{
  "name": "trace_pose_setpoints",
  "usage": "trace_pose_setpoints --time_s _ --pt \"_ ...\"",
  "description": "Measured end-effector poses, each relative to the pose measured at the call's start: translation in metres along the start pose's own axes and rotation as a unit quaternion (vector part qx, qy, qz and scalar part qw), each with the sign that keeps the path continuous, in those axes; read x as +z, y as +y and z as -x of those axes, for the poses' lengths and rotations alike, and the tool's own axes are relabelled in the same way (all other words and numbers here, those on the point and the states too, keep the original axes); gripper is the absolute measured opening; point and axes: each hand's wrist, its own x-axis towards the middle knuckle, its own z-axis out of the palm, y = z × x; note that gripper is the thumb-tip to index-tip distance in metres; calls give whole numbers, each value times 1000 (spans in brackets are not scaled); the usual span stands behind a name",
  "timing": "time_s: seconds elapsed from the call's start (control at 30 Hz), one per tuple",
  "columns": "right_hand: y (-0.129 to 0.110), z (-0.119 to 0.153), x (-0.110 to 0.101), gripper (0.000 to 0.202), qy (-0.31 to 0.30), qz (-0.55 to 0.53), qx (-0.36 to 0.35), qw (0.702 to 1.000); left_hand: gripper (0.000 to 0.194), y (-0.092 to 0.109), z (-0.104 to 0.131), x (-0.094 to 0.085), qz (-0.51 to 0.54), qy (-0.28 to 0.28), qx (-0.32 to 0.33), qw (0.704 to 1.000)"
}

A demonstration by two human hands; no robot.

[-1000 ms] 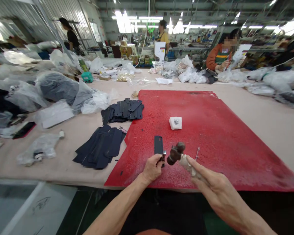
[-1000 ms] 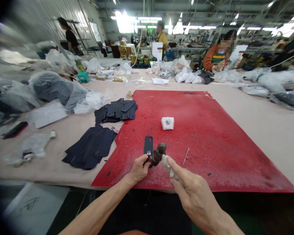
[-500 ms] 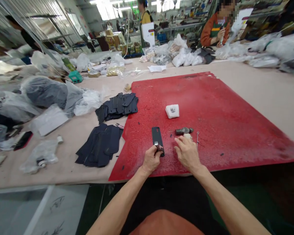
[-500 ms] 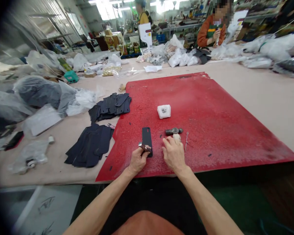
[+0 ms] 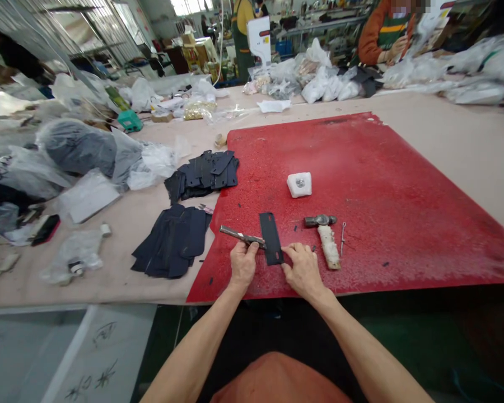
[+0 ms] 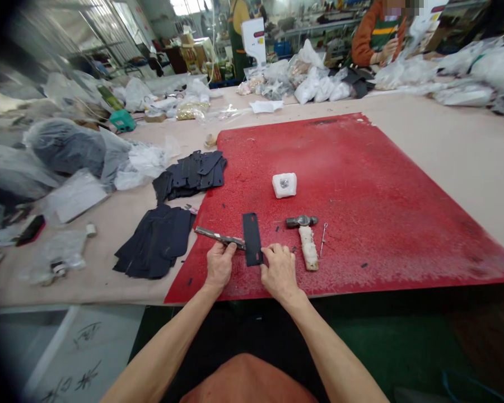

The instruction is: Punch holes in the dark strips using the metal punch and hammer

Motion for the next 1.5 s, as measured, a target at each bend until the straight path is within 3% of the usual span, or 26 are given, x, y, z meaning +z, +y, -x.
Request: trace_pose_setpoints --time_s 0.2,0.37,0.47,0.53,0.67,0.87,0.97,1.07,1.2,1.37,1.5 --pt "-32 -14 6 62 17 81 52 995 17 8 6 -32 -103 17 40 994" --pt "-40 -29 19 33 -46 38 103 993 16 1 12 -46 -96 0 68 993" --pt "-26 -43 27 7 -60 -90 91 990 17 -3 14 -49 -77 -3 76 994" --pt "-18 -58 29 13 -58 -196 68 977 16 -3 15 -49 -65 -9 71 995" --pt "-34 -111 20 22 -58 -276 38 959 15 0 15 -51 -38 -26 55 997" --pt "-120 -236 -25 29 -52 -314 14 948 15 1 17 -53 -10 -42 49 998" --pt "-155 -273 -27 33 -73 -291 2 954 13 0 19 -53 3 -51 37 998" --pt "-175 -268 0 33 -111 -227 -30 967 12 -2 20 -53 12 -46 20 999" --pt "-194 -230 53 37 -158 -131 -128 970 13 -6 21 -53 6 -50 15 999" --pt "-224 -207 100 86 -128 16 -240 962 16 -11 22 -54 -13 -60 9 998" --pt "-230 -210 117 92 -98 151 -301 936 17 -11 23 -55 -20 -65 3 998"
